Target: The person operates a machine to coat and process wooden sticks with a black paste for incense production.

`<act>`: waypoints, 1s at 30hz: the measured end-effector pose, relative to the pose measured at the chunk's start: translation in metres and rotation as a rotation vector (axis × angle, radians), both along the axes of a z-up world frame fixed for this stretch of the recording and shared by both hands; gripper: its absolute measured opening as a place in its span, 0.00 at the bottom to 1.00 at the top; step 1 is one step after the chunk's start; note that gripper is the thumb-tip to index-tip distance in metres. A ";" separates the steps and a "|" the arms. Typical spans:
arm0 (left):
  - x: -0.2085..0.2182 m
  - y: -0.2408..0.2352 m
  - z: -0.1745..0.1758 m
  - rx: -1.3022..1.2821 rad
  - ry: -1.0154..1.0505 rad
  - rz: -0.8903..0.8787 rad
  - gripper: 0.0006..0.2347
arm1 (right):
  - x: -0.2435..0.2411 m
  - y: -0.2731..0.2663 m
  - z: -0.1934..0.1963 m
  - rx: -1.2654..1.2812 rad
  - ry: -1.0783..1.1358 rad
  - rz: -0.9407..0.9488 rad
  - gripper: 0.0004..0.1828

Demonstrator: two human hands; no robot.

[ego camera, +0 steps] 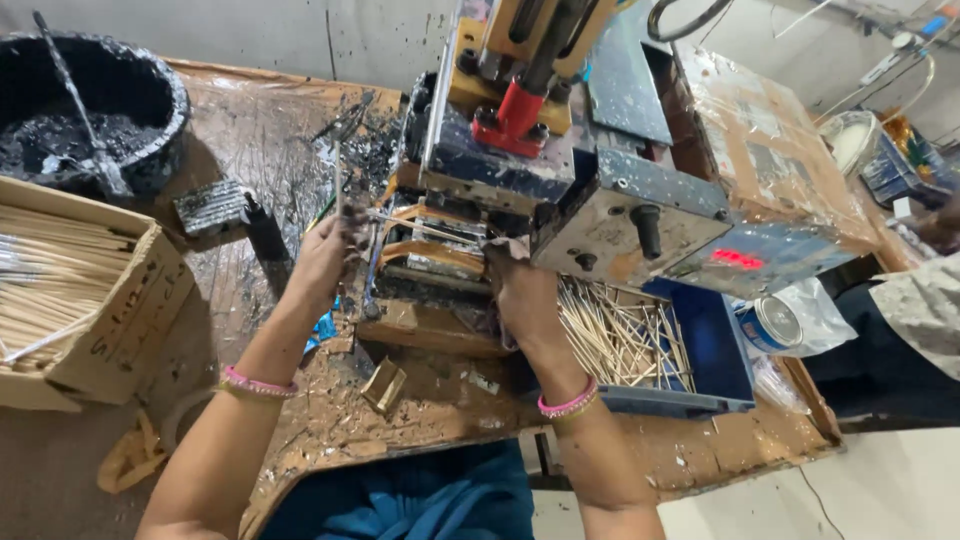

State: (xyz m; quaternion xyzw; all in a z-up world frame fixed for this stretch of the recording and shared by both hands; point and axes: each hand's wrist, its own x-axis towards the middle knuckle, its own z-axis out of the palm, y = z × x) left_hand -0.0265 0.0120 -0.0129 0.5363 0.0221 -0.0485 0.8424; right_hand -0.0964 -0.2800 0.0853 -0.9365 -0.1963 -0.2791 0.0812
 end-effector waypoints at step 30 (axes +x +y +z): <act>0.041 0.023 0.010 0.547 -0.265 0.009 0.12 | 0.013 0.019 0.012 -0.101 -0.095 0.152 0.24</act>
